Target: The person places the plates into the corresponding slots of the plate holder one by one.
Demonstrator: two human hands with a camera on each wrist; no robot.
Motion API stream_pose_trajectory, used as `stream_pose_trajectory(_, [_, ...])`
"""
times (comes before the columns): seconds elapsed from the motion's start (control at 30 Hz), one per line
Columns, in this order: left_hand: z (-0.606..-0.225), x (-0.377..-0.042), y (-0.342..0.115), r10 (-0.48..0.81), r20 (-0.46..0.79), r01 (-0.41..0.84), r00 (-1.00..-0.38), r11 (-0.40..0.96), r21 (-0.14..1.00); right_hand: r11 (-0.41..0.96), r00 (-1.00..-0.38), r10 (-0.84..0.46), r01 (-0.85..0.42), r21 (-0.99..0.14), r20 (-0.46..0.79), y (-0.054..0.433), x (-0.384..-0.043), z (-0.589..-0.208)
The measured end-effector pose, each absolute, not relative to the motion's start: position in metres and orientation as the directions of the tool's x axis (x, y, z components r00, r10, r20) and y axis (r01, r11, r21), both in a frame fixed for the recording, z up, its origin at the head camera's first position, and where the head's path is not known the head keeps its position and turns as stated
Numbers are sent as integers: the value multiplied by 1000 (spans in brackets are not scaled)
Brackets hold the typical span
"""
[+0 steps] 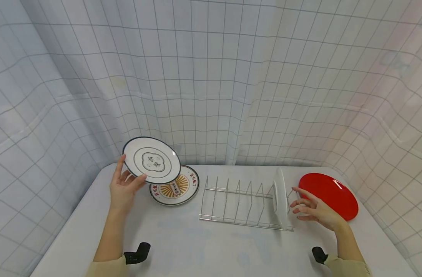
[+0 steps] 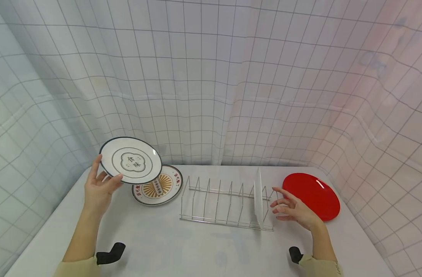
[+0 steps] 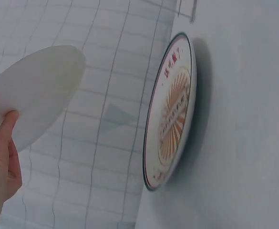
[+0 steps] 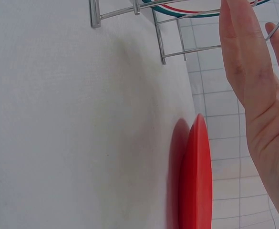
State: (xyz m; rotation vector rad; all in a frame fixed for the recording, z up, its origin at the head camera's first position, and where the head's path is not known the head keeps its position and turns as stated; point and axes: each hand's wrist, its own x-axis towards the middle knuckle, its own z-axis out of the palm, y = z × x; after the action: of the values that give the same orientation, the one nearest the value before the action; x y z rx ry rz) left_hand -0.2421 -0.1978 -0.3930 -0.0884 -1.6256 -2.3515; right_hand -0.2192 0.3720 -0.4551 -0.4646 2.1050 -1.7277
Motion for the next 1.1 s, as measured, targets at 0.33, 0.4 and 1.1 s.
stream_pose_trajectory(0.33, [-375,-248,-123,117,277,233,-954,-298,926,186,-876,-474,2,-983,-91,371,-220,-455])
stream_pose_trajectory(0.4, [-373,-249,-106,166,276,217,-947,-306,927,187,-877,-472,0,-982,-90,371,-220,-455])
stream_pose_trajectory(1.1, [-383,-243,15,435,255,173,-864,-221,960,212,-881,-465,-10,-977,-91,372,-222,-458])
